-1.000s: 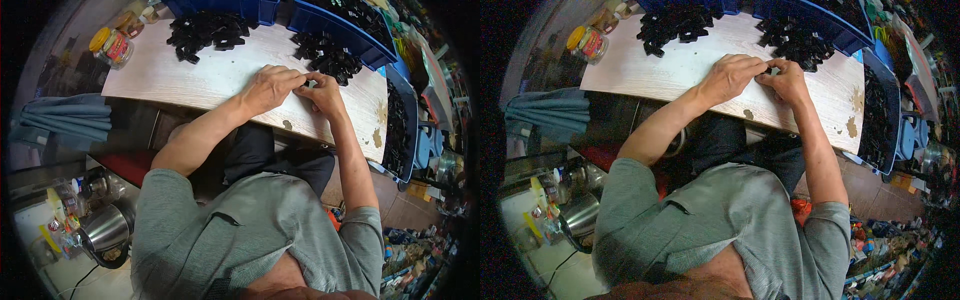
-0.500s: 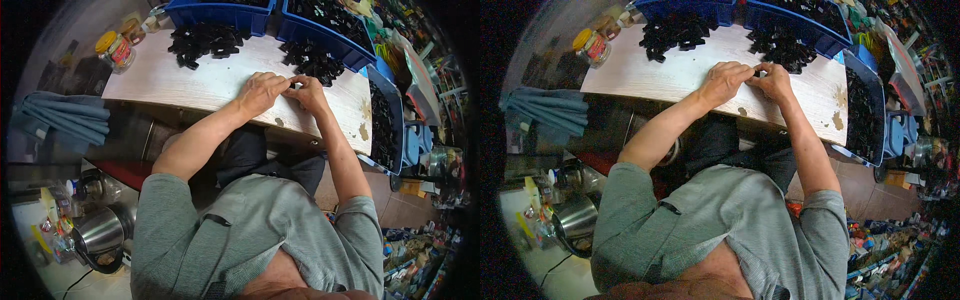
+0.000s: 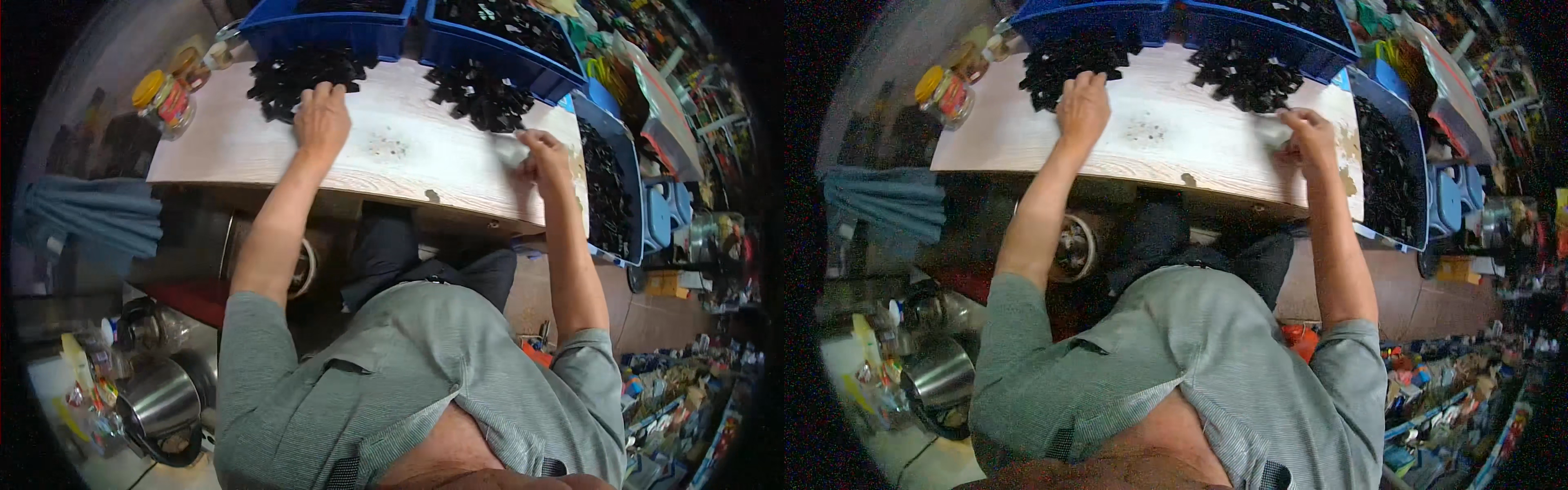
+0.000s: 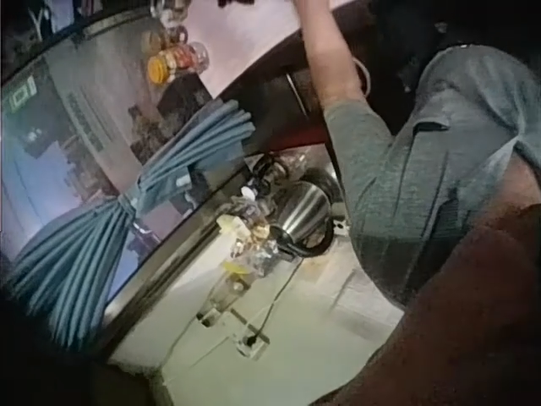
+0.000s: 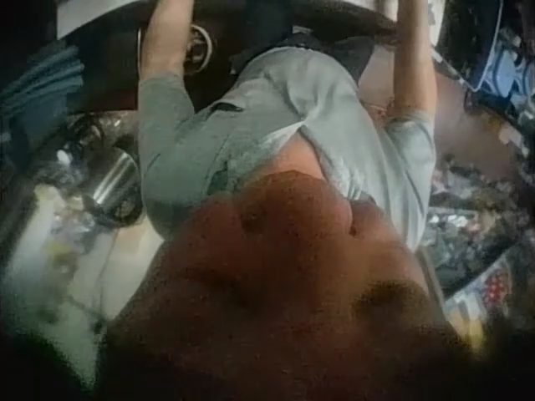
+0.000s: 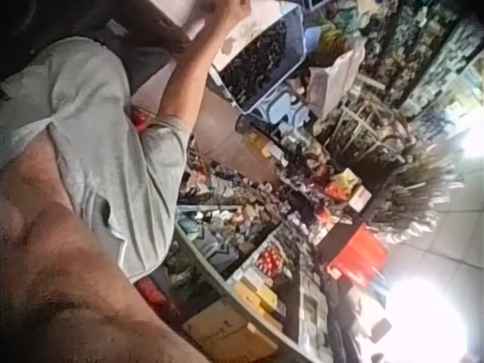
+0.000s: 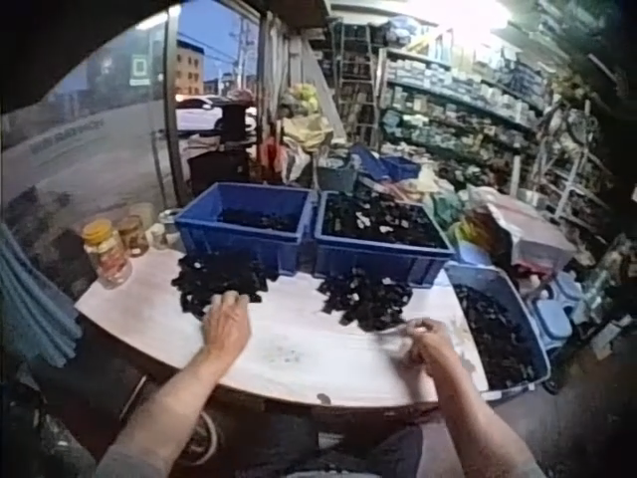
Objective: Assembling small black plastic components by hand at a workstation.
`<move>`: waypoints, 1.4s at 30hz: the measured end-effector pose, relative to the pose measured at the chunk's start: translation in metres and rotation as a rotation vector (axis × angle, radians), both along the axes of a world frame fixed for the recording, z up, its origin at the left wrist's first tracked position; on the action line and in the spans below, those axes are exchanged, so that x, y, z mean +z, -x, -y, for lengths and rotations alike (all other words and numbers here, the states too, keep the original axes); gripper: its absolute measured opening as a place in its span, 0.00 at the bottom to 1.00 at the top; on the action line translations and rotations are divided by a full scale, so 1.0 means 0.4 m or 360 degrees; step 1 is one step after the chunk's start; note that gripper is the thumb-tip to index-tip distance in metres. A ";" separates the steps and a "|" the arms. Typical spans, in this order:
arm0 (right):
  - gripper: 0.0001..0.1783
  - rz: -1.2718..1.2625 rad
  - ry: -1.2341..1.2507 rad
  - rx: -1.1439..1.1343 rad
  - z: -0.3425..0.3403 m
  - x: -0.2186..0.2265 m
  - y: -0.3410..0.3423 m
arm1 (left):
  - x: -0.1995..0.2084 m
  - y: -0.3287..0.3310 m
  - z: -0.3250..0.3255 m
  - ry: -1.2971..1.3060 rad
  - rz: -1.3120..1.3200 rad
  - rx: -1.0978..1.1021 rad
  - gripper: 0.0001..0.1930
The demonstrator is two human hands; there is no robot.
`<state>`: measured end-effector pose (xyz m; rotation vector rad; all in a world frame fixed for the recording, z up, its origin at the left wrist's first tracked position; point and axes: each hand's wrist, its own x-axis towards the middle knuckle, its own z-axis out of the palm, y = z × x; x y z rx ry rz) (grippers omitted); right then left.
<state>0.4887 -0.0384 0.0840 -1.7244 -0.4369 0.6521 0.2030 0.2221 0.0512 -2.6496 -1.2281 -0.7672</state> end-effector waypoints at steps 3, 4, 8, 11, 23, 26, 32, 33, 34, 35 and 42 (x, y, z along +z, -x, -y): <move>0.19 -0.0060 -0.0141 -0.0436 0.068 0.015 -0.105 | -0.028 -0.004 -0.011 -0.0081 0.0138 -0.0184 0.15; 0.21 -0.0056 -0.0186 -0.0584 0.086 0.018 -0.125 | -0.035 -0.009 -0.007 -0.0155 0.0193 -0.0218 0.13; 0.25 0.0228 -0.0134 -0.0546 0.103 -0.026 -0.170 | -0.043 -0.032 -0.004 -0.0329 0.0345 -0.0340 0.09; 0.26 0.0019 0.0099 -0.0305 0.064 -0.004 -0.090 | -0.034 -0.031 0.026 -0.0090 0.0337 -0.0533 0.07; 0.25 0.0296 0.0458 0.0220 -0.060 -0.010 -0.061 | -0.021 -0.106 0.120 0.0080 0.0536 -0.0862 0.10; 0.22 0.0484 0.0546 0.0265 -0.068 -0.008 -0.050 | -0.030 -0.092 0.113 0.0157 0.0517 -0.0739 0.12; 0.18 0.0486 0.0547 0.0360 -0.053 0.001 -0.054 | -0.014 -0.061 0.108 0.0112 0.0335 -0.0610 0.14; 0.17 0.0399 0.0560 0.0338 -0.048 0.007 -0.048 | -0.013 -0.055 0.110 0.0105 0.0280 -0.0618 0.14; 0.17 0.0399 0.0561 0.0336 -0.036 0.007 -0.054 | -0.010 -0.054 0.115 0.0098 0.0230 -0.0634 0.14; 0.16 0.0268 0.0503 0.0347 -0.021 0.008 -0.062 | -0.007 -0.053 0.120 0.0098 0.0231 -0.0638 0.14; 0.12 -0.0011 0.0423 0.0270 0.033 0.037 -0.012 | -0.019 -0.043 0.122 0.0174 0.0454 -0.0521 0.13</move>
